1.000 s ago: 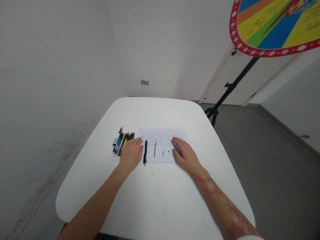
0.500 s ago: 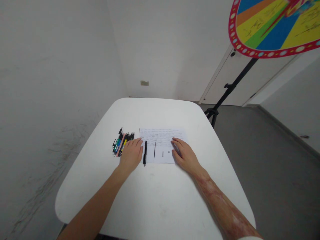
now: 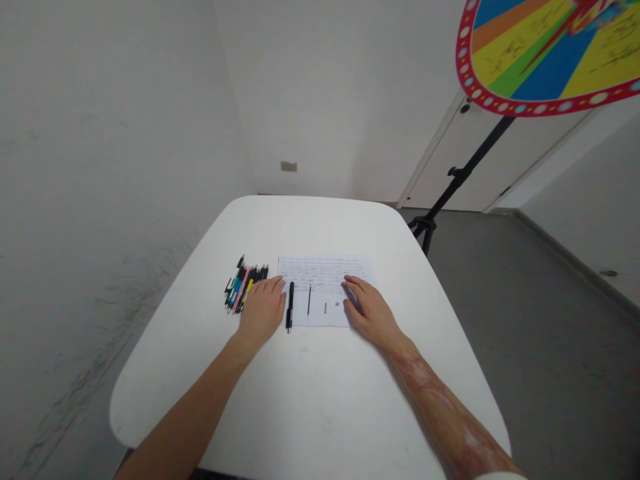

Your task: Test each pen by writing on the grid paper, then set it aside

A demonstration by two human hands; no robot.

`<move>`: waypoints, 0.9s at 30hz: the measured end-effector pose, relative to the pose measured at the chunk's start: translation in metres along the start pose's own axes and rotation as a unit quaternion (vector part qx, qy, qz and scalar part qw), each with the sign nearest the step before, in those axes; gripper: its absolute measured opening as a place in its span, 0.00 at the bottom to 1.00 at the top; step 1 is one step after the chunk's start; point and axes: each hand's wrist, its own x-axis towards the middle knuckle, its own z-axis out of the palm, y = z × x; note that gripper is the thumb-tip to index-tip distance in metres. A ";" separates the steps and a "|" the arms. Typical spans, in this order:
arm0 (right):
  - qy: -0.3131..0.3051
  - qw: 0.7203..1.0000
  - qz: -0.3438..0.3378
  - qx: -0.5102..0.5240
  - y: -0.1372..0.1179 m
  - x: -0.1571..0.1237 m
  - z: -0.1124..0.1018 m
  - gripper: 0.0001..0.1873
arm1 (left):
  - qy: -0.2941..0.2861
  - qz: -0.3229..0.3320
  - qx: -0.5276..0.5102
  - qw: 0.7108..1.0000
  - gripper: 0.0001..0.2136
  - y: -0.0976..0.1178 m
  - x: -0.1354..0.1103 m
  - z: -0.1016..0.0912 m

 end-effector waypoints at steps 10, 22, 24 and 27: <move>0.014 1.000 0.001 0.010 -0.001 0.000 0.000 0.24 | 0.007 0.003 -0.012 1.000 0.15 -0.001 0.000 0.001; 0.021 0.998 -0.048 0.046 -0.021 0.009 -0.013 0.18 | 0.057 0.005 -0.029 0.998 0.07 0.018 0.014 -0.024; 0.001 0.997 -0.070 0.036 -0.029 0.013 -0.016 0.16 | 0.043 0.022 -0.035 0.998 0.06 0.026 0.018 -0.029; -0.034 0.995 -0.096 0.009 -0.038 0.019 -0.019 0.14 | 0.011 0.054 -0.041 0.998 0.07 0.039 0.022 -0.035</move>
